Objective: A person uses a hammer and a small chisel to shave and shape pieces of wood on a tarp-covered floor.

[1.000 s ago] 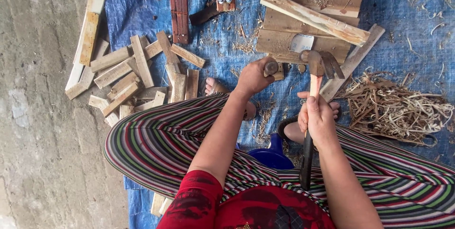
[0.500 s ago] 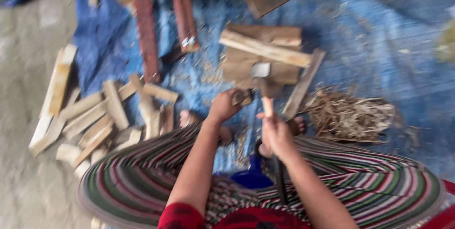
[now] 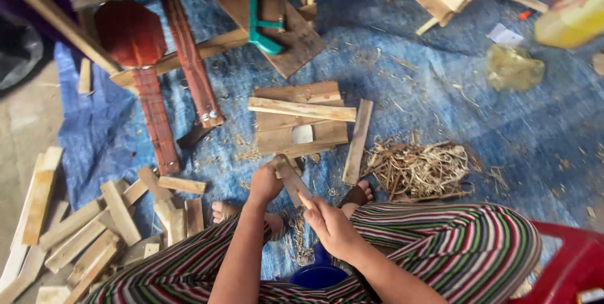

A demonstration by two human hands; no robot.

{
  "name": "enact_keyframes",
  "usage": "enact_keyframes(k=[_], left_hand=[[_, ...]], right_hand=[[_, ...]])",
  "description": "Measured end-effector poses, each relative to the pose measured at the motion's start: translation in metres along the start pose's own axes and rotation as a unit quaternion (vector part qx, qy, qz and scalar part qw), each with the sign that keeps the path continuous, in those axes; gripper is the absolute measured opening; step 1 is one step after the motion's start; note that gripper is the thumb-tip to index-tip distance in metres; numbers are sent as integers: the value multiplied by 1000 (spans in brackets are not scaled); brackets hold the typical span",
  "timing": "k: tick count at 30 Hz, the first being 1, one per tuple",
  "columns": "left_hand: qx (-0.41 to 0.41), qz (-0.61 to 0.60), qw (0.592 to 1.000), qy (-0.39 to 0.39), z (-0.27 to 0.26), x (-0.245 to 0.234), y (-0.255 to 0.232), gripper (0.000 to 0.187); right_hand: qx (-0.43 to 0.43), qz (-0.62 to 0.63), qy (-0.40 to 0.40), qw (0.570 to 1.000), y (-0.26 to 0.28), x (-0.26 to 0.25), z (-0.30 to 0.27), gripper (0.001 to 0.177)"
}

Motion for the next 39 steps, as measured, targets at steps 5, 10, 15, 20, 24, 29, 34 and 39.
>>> enact_keyframes(k=[5,10,15,20,24,29,34,39], left_hand=[[-21,29,999,26,5,6,4,55],[-3,23,1000,7,28,7,21,56],[4,67,997,23,38,-6,4,45],[23,65,997,19,22,-8,-10,41],[-2,46,999,14,12,-16,-20,40],[19,50,998,31,11,-12,-28,42],[28,41,998,28,17,0,-20,44],[34,19,998,50,1,-14,-32,40]], right_hand=[[99,-154,-109,977,-72,-8,16,47],[-64,-116,-144,981,37,-37,0,32],[-202,87,-132,967,49,-51,-19,53],[-183,88,-97,974,30,-34,-11,53],[-149,88,-75,982,22,-25,-4,55],[-171,75,-91,978,35,-34,-7,57],[-193,33,-118,973,10,-27,6,59],[-31,-54,-59,996,-35,-12,22,40]])
Point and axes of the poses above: each hand's wrist, its own z-axis towards the middle knuckle, its own x-axis out of the palm, y = z × x, the point moved 9 cm from there along z, towards the middle knuckle, and after that the axes turned 1 degree about y, right-handed, at the moved point
